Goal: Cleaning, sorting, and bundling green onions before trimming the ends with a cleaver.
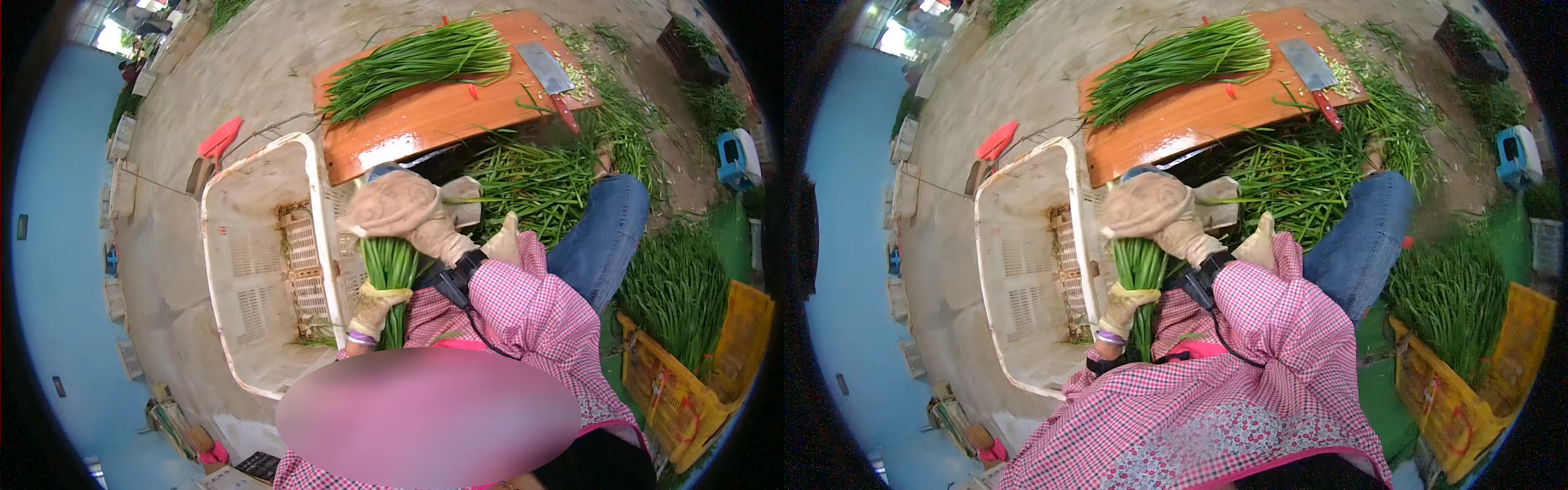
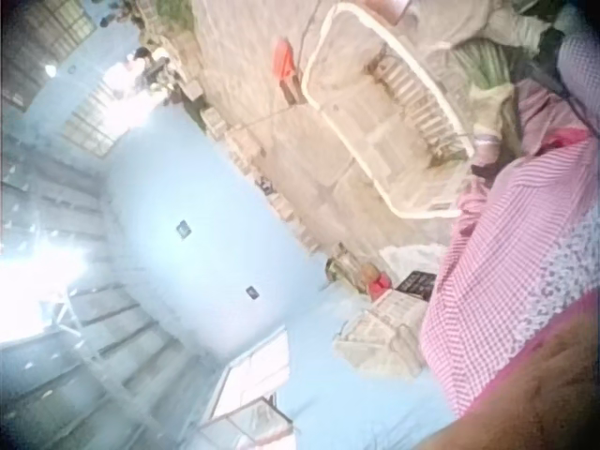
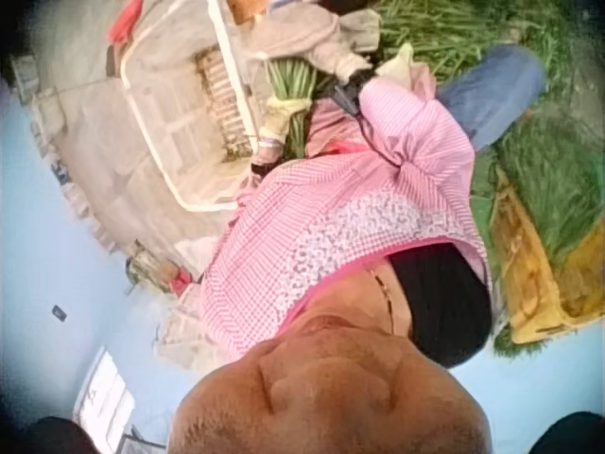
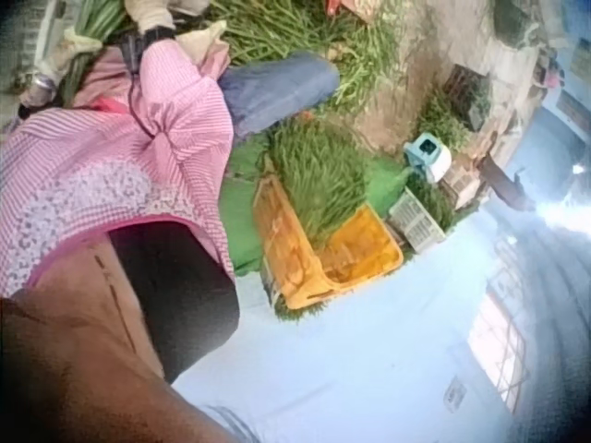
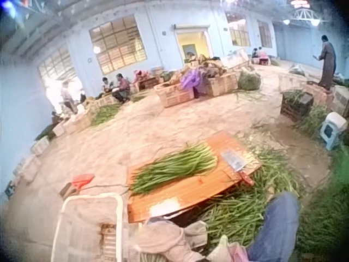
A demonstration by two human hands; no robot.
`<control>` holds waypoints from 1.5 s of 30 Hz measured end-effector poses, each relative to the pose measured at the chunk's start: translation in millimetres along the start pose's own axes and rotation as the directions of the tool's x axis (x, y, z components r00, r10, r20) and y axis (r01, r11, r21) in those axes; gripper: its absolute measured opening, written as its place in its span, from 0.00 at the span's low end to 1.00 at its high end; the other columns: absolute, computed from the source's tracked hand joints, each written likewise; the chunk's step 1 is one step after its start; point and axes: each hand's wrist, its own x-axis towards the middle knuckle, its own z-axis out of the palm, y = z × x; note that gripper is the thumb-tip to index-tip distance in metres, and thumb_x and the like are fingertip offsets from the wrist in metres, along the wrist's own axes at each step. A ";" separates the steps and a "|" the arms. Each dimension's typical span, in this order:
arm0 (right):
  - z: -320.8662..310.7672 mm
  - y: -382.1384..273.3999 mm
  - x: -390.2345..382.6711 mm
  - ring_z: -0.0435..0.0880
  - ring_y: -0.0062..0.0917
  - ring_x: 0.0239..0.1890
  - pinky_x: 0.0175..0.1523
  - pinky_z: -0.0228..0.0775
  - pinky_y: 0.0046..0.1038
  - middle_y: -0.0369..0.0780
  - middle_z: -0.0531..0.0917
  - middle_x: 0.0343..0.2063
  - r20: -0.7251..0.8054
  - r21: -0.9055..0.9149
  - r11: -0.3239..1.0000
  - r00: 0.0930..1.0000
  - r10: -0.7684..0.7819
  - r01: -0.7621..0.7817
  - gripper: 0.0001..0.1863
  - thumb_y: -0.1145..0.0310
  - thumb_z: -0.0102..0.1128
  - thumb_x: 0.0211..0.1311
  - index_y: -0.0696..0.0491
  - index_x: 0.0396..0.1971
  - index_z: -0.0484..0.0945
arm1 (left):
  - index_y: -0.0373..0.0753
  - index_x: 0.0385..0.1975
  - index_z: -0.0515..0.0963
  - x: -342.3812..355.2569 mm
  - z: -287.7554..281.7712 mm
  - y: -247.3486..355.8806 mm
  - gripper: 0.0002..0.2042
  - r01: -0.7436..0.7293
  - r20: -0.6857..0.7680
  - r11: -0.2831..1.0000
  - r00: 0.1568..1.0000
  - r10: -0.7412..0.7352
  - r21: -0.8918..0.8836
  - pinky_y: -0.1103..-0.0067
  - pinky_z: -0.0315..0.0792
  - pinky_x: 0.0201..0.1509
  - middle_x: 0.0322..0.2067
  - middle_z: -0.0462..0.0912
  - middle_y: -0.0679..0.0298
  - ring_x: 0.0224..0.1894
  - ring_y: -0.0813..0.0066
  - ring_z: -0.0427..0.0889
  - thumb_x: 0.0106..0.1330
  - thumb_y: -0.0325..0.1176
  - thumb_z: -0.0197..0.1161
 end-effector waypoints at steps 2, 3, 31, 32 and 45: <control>-1.2 20.8 -0.7 0.78 0.38 0.61 0.66 0.68 0.37 0.42 0.81 0.58 0.101 -0.309 0.947 0.988 0.119 -0.083 0.23 0.51 0.50 0.74 0.49 0.59 0.77 | 0.33 0.52 0.77 1.0 5.4 -1.1 0.32 0.026 -0.019 0.994 0.999 -0.028 -0.110 0.74 0.79 0.50 0.44 0.87 0.58 0.45 0.67 0.86 0.46 0.33 0.83; -9.3 30.8 -0.2 0.79 0.34 0.55 0.61 0.70 0.35 0.42 0.82 0.52 0.038 -0.223 0.971 0.995 0.093 -0.082 0.23 0.53 0.51 0.74 0.51 0.59 0.77 | 0.33 0.53 0.76 0.1 10.4 -1.7 0.33 -0.050 -0.080 0.995 0.996 0.043 -0.083 0.74 0.78 0.52 0.45 0.86 0.58 0.46 0.67 0.85 0.46 0.33 0.83; -21.4 -15.3 -22.7 0.83 0.39 0.32 0.39 0.77 0.41 0.41 0.80 0.26 -0.147 -0.458 0.885 0.974 -0.173 0.088 0.15 0.51 0.60 0.62 0.48 0.29 0.81 | 0.33 0.55 0.74 -13.3 20.2 9.0 0.33 -0.164 -0.053 0.986 0.985 0.166 0.029 0.73 0.77 0.56 0.47 0.85 0.58 0.47 0.65 0.84 0.50 0.35 0.83; -20.2 -4.0 -23.1 0.83 0.39 0.32 0.38 0.76 0.41 0.41 0.81 0.28 -0.154 -0.347 0.938 0.986 -0.062 0.005 0.15 0.51 0.61 0.61 0.48 0.30 0.80 | 0.33 0.55 0.74 -12.3 23.2 9.7 0.33 -0.182 -0.076 0.982 0.980 0.185 0.048 0.73 0.77 0.56 0.47 0.85 0.58 0.47 0.65 0.84 0.49 0.35 0.83; -84.1 102.1 -1.5 0.82 0.38 0.53 0.54 0.77 0.37 0.53 0.83 0.45 0.155 0.422 0.837 0.937 0.312 -0.348 0.28 0.43 0.56 0.67 0.53 0.50 0.79 | 0.32 0.53 0.79 -19.7 8.3 -4.1 0.29 -0.130 -0.048 0.987 0.991 0.126 -0.095 0.74 0.79 0.54 0.47 0.88 0.59 0.47 0.69 0.86 0.50 0.33 0.82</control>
